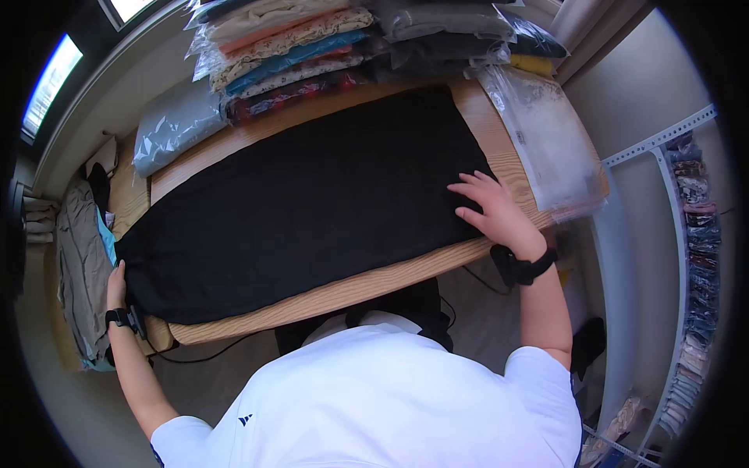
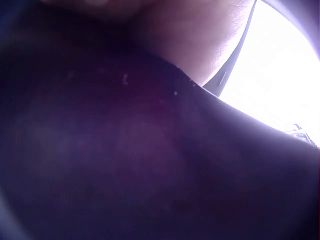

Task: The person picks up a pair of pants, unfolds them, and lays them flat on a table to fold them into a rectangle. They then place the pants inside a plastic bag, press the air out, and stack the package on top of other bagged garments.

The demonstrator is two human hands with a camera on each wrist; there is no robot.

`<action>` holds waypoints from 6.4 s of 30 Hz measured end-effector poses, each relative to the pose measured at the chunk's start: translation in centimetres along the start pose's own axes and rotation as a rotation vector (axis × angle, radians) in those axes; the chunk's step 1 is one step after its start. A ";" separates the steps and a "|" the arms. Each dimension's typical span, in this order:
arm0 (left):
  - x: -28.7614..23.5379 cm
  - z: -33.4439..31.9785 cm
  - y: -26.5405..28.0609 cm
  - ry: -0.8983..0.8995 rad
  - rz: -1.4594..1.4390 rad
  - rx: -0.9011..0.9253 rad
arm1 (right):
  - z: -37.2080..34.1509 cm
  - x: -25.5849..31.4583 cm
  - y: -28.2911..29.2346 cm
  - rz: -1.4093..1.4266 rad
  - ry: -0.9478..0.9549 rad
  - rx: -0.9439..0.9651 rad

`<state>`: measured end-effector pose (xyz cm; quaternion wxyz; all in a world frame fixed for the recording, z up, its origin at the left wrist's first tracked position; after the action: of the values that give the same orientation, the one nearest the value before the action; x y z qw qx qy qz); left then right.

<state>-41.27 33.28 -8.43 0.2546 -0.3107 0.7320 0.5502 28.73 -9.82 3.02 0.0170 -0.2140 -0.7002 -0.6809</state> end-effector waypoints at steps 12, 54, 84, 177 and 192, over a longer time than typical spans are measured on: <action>-6.5 -6.2 6.1 -0.330 0.134 -0.525 | -5.4 -3.8 -2.9 -0.016 -0.045 -0.409; -21.4 -27.7 -16.3 -0.947 0.604 -0.071 | -6.3 -10.1 0.1 0.410 -0.130 -0.328; -16.2 -23.8 -5.9 -0.762 0.424 -0.095 | 5.7 -15.8 -2.8 0.864 -0.313 -0.068; -17.5 -19.4 -9.7 -0.671 0.315 0.119 | 5.9 -12.0 0.3 0.212 -0.257 0.083; -20.4 -18.9 -9.1 -0.868 0.583 -0.258 | 6.0 -10.3 2.3 0.087 -0.051 -0.205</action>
<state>-21.39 16.80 5.25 0.3302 0.1328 0.5418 0.7614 40.43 -6.98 1.54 0.0067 -0.2621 -0.6172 -0.7418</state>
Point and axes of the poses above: each hand's wrist, its own z-axis towards the middle knuckle, its own y-axis out of the back of the hand, x = y × z, the point moved 10 cm from there along z, towards the middle knuckle, and after that the axes turned 1 degree about -y, right-handed, at the moved point
